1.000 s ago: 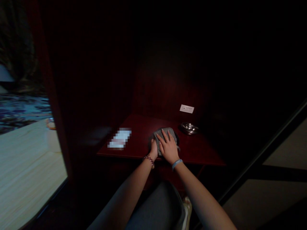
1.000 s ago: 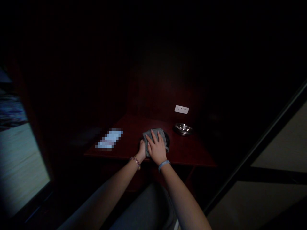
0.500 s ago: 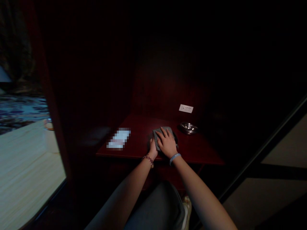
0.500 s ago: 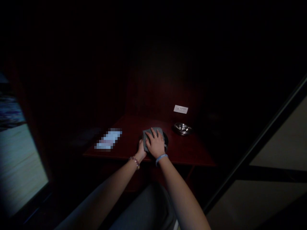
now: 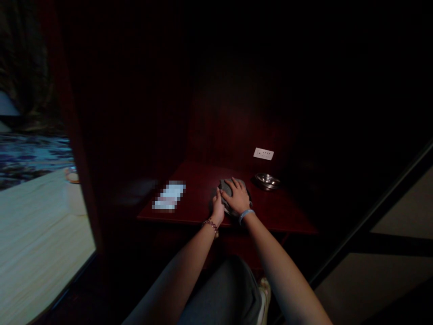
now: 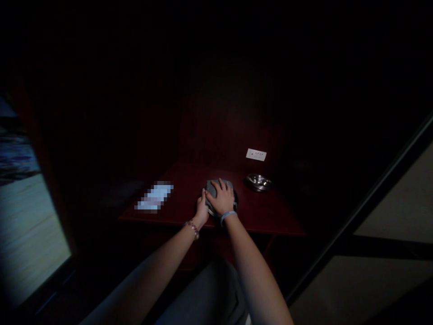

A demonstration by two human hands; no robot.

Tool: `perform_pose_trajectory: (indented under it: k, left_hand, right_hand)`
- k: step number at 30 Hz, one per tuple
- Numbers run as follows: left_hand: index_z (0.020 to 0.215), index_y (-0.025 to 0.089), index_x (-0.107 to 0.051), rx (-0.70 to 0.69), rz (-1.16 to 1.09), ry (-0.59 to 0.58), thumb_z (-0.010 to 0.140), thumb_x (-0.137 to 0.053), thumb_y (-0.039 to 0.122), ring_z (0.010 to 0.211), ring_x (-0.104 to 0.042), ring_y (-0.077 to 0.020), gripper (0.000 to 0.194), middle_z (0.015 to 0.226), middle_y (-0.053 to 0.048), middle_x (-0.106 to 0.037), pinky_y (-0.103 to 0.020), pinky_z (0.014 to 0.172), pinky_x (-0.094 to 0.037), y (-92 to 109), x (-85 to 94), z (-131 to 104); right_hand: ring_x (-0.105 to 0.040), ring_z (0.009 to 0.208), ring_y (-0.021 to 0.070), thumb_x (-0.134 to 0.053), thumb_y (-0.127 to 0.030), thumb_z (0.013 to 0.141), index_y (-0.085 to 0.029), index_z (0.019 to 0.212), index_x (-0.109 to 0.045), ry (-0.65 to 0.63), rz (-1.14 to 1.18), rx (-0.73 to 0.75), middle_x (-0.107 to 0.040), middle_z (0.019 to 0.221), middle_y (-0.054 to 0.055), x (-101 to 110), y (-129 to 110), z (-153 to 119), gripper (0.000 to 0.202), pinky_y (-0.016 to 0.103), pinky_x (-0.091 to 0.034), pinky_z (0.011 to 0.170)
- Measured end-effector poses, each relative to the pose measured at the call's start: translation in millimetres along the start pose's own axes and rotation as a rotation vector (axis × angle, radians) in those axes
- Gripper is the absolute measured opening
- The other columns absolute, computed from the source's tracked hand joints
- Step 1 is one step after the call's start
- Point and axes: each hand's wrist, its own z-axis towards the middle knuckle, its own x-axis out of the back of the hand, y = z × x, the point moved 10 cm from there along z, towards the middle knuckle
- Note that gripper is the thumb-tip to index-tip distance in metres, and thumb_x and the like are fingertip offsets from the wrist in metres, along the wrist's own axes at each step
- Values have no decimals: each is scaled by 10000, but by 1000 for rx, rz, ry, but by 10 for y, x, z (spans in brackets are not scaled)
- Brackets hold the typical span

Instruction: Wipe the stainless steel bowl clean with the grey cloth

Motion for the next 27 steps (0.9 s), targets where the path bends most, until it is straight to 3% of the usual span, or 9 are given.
perform_pose_trajectory:
  k: [6, 11, 19, 27]
  left_hand:
    - [979, 131, -698, 25, 49, 20, 821, -578, 627, 794, -696, -199, 533, 913, -108, -740, -320, 750, -534, -35, 15, 29]
    - [898, 112, -699, 24, 86, 55, 803, -594, 629, 769, -687, -192, 536, 885, -113, -740, -304, 737, -525, -18, 43, 30]
    - [876, 136, -707, 34, 105, 104, 877, -554, 529, 826, -697, -198, 422, 902, -112, -748, -304, 774, -522, 57, 27, -43]
    - [875, 120, -693, 19, 138, 107, 820, -583, 601, 788, -680, -191, 496, 853, -109, -736, -304, 741, -514, 73, 45, -34]
  right_hand:
    - [-301, 1437, 274, -446, -583, 922, -338, 1418, -467, -91, -19, -91, -382, 1552, 8, -91, 153, 107, 554, 479, -229, 1174]
    - [-264, 1460, 256, -327, -622, 948, -381, 1443, -412, -174, -19, -213, -352, 1567, -28, -155, 383, 159, 557, 468, -231, 1177]
    - [-339, 1419, 213, -260, -541, 984, -348, 1470, -374, -131, 50, -249, -400, 1534, 13, -134, 722, 91, 535, 427, -269, 1156]
    - [-475, 1305, 254, -326, -585, 947, -337, 1471, -382, -66, 188, -353, -452, 1476, 64, -111, 945, -78, 583, 444, -342, 1106]
